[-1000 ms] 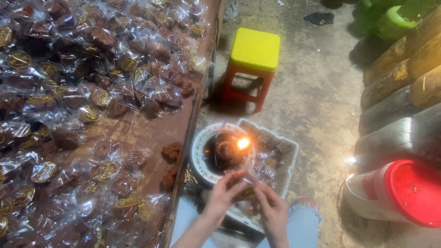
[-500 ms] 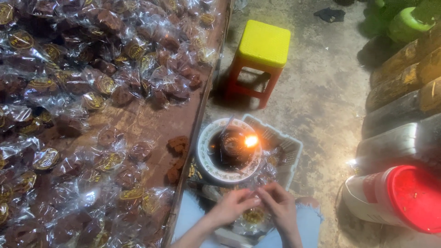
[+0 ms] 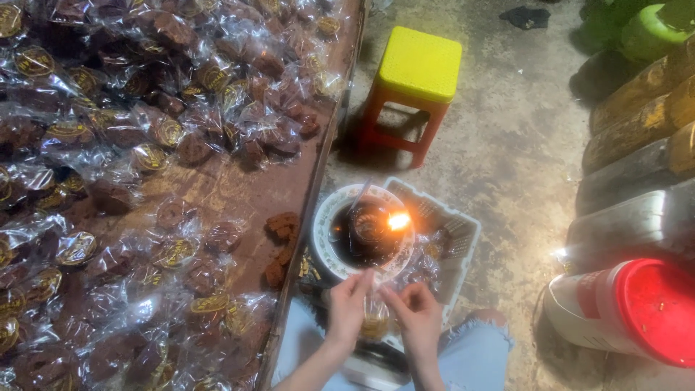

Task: The person seals individual plastic bags containing brown items using the heat from a small flame.

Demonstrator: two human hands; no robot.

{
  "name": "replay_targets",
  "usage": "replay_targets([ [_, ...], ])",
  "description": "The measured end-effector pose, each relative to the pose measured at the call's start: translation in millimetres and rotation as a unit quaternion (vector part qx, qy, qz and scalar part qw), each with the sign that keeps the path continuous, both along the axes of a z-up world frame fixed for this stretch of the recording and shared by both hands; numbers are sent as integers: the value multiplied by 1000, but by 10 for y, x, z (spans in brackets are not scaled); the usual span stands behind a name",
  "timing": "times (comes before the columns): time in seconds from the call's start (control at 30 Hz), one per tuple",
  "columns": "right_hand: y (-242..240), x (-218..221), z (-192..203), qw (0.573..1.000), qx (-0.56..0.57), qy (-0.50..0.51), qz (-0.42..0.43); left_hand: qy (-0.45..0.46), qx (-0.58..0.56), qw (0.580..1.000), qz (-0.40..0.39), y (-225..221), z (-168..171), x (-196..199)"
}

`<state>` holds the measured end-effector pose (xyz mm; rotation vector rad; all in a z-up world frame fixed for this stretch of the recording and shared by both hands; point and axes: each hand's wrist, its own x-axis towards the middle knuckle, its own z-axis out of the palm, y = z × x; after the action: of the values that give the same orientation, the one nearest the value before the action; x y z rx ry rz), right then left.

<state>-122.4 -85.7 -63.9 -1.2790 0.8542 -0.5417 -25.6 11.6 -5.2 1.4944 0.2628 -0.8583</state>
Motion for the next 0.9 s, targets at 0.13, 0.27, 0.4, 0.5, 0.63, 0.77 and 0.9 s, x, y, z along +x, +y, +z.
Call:
replay_targets([
  [0.13,118,55,143,995,-80,45,36,-124,-33,992,22,32,-406,27],
  [0.27,226,46,199,983,-32,88,155,-278,10,960,-30,49,-327,13],
  [0.4,-10,140,66,981,19,49,186,-286,3,958,-18,18,-277,25],
  [0.5,-156,367,353,991,24,70,111,-136,-89,986,-23,-59,-105,42],
  [0.63,-363,623,604,992,41,117,17,-95,-92,990,-46,-52,-186,81],
  [0.77,-466,681,494,991,-13,132,1,-24,-117,985,-128,-43,-212,106],
  [0.9,-211,548,597,996,50,70,-12,50,-114,984,-130,-19,110,180],
])
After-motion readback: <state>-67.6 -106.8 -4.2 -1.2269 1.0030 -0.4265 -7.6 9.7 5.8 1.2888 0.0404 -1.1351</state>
